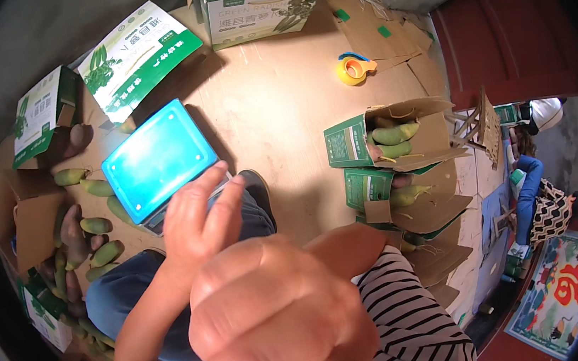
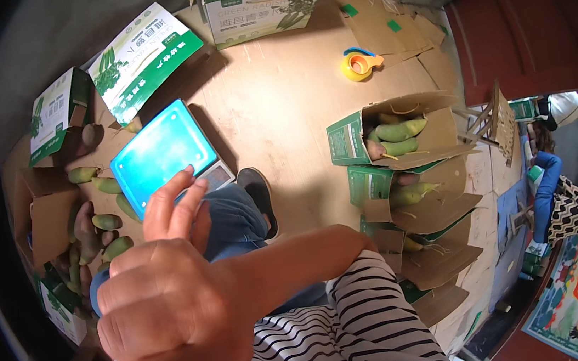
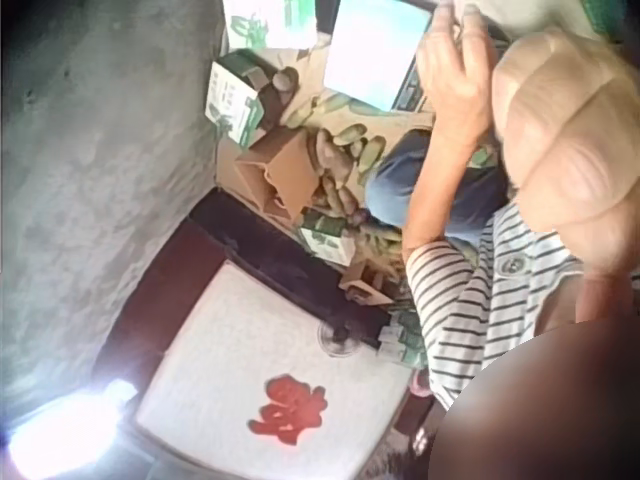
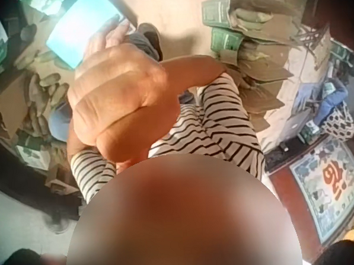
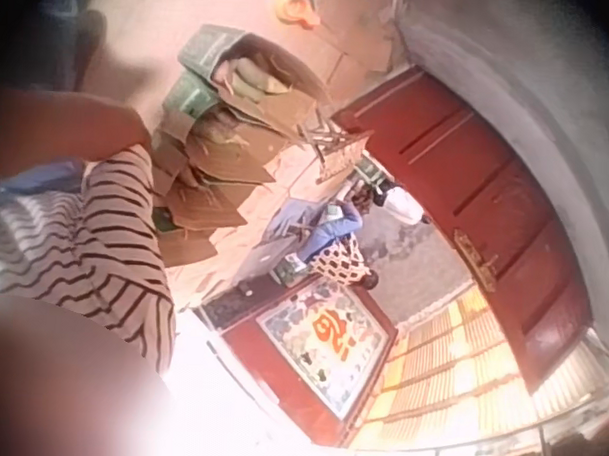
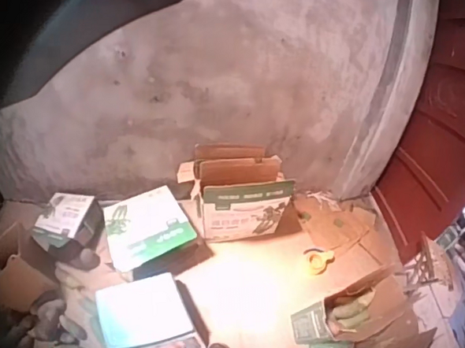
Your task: Sort and pack papayas into cardboard boxes while weighing them on a digital scale.
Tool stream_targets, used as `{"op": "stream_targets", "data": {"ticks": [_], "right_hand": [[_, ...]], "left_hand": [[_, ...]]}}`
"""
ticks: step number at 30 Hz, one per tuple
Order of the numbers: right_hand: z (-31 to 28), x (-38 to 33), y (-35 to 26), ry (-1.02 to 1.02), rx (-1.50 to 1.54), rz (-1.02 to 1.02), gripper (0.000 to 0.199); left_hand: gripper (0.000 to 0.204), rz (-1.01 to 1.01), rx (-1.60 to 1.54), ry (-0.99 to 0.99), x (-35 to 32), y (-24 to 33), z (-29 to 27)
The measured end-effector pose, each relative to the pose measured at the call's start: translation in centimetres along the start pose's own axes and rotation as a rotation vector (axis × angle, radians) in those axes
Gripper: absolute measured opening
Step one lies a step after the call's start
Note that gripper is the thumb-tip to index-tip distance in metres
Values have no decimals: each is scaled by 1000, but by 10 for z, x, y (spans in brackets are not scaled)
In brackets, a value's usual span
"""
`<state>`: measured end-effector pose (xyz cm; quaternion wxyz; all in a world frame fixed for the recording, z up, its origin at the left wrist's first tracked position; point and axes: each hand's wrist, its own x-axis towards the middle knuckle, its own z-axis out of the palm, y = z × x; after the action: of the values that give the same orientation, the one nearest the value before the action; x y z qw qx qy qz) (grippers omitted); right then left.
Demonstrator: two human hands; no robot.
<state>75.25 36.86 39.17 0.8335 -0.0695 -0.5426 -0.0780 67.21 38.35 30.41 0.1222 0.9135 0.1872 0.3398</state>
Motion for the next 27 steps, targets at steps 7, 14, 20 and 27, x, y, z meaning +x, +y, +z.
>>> {"op": "stream_targets", "data": {"ticks": [7,14,20,27], "right_hand": [[-13,-25,10,-256,-304,117,46],[-212,-50,189,-884,-1263,365,23],[-250,-74,274,-1181,-1559,502,33],[-214,-268,307,65,-519,2254,46]], "left_hand": [[35,-64,-118,-55,-10,-8,-1],[33,69,-178,47,-5,-12,8],[32,15,-205,30,-8,-17,9],[26,-68,-272,144,-10,-14,17]]}}
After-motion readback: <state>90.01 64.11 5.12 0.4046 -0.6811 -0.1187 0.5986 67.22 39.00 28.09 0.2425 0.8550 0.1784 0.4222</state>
